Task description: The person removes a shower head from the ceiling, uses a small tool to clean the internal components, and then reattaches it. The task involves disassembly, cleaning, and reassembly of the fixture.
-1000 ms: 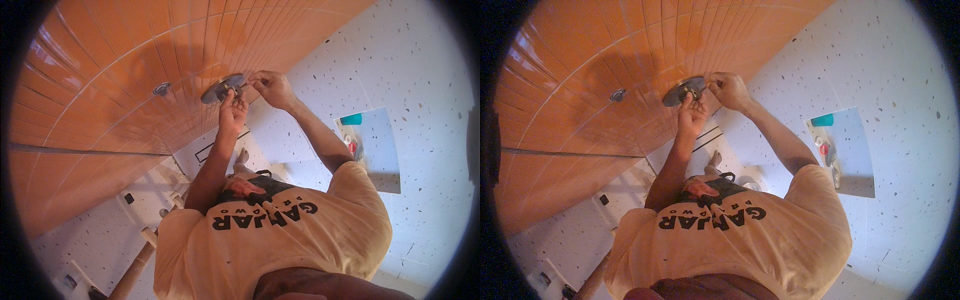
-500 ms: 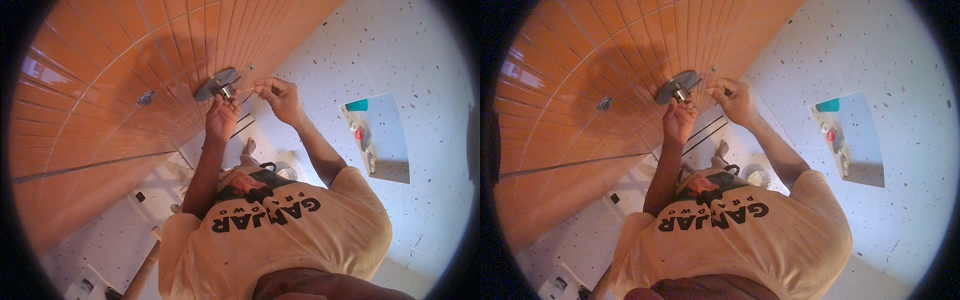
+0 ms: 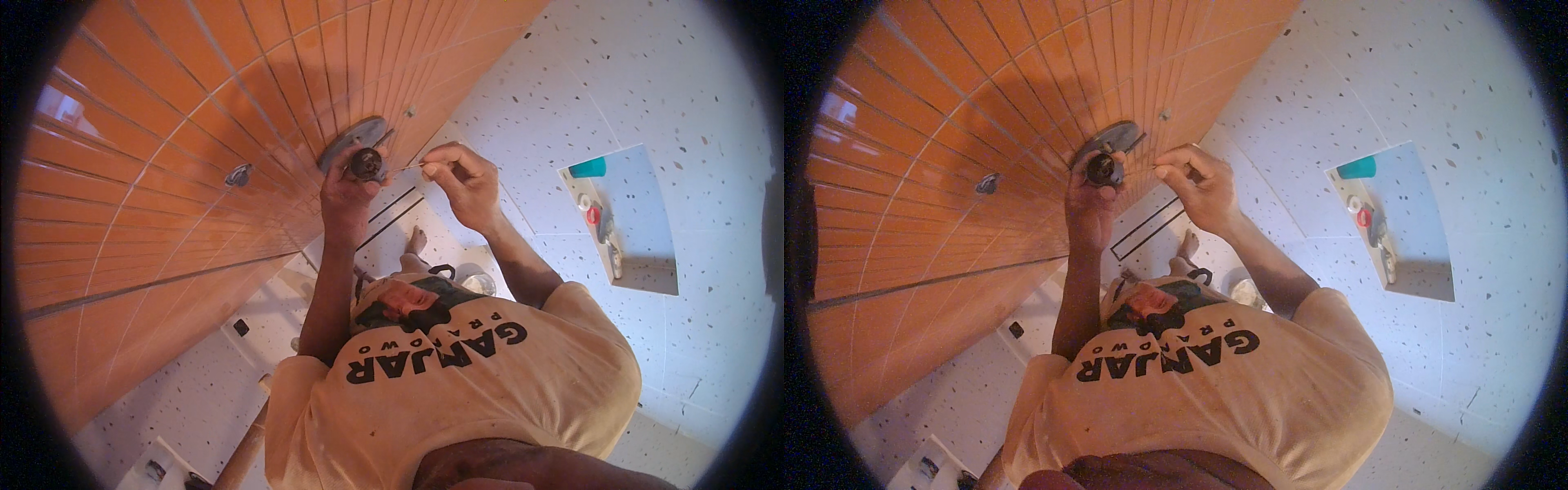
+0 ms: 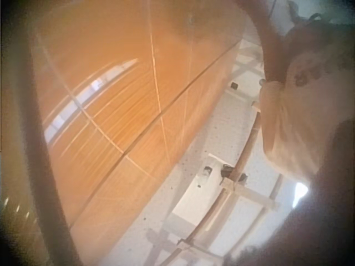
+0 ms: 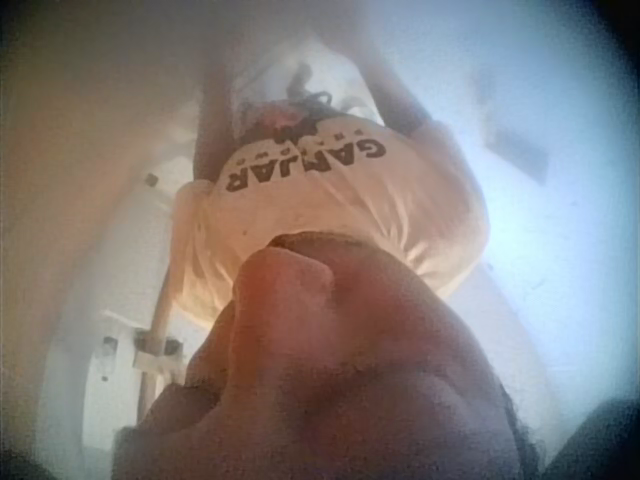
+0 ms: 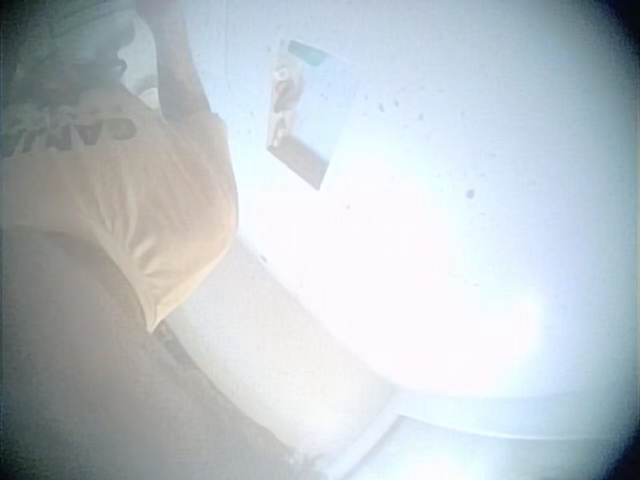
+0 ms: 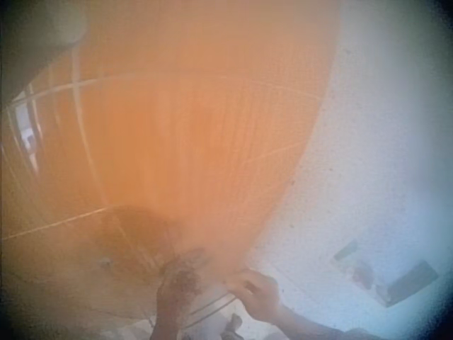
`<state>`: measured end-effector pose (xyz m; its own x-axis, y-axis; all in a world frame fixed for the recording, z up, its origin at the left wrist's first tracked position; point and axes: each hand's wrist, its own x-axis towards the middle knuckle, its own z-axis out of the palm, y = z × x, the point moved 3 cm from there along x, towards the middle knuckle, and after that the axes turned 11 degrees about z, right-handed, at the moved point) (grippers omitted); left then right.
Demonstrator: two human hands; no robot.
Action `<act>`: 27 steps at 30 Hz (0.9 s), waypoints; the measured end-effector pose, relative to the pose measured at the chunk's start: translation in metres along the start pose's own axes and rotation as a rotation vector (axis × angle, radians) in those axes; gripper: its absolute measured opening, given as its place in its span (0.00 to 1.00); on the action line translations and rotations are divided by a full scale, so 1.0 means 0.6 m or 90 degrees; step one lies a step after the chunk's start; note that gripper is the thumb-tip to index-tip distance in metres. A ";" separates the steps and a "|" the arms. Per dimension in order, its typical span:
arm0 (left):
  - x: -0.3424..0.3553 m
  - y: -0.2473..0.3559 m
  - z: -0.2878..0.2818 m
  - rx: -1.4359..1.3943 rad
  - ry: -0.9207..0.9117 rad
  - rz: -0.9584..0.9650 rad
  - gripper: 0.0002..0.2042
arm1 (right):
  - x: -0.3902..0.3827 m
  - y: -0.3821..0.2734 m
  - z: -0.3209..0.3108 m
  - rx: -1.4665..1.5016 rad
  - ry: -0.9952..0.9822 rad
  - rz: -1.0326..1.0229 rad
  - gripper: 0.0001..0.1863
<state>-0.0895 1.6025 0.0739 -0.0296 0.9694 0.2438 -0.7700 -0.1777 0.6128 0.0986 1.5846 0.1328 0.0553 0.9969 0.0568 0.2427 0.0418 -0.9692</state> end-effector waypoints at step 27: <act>-0.023 0.040 0.033 0.204 -0.097 0.119 0.28 | -0.040 0.013 0.016 0.117 0.011 0.029 0.07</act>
<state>-0.0950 1.5812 0.1000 -0.0377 0.8834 0.4671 -0.5210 -0.4163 0.7451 0.0897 1.5617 0.1217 0.0784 0.9968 0.0144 0.0587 0.0098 -0.9982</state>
